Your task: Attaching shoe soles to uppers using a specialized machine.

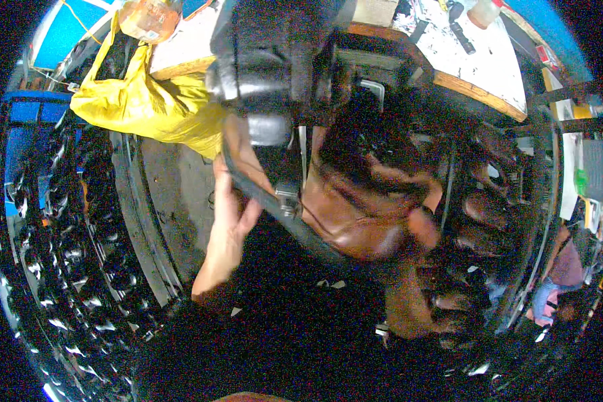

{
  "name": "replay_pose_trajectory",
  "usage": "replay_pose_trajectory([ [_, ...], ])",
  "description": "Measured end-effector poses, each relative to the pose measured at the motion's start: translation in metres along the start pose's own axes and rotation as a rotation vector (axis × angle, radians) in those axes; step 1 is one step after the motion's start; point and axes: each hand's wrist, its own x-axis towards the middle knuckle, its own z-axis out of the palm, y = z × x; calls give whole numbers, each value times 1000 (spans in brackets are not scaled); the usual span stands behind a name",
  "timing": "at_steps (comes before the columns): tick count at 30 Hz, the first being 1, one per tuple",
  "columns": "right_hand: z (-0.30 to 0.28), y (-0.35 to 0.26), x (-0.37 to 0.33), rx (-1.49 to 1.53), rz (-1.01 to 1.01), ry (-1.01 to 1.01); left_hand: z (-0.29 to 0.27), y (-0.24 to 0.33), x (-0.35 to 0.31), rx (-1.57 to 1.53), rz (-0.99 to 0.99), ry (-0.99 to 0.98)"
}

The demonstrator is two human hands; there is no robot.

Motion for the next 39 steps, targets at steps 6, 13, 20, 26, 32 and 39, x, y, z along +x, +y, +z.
replay_pose_trajectory([
  [6,24,5,-76,-937,-16,-299,25,-52,-14,-432,-450,-138],
  [13,4,-34,-107,-1191,-204,-210,12,-80,-12,-663,-675,-586],
  [20,10,-53,-106,-1031,-190,119,27,-82,-48,46,-502,-360],
  [26,15,-64,-112,-875,-255,156,27,-84,-55,86,-553,-567],
  [32,6,-89,-121,-1019,-76,405,27,-100,-29,747,-258,-502],
  [39,-27,-69,-363,-425,-49,1439,55,-136,33,1137,-76,-688],
])
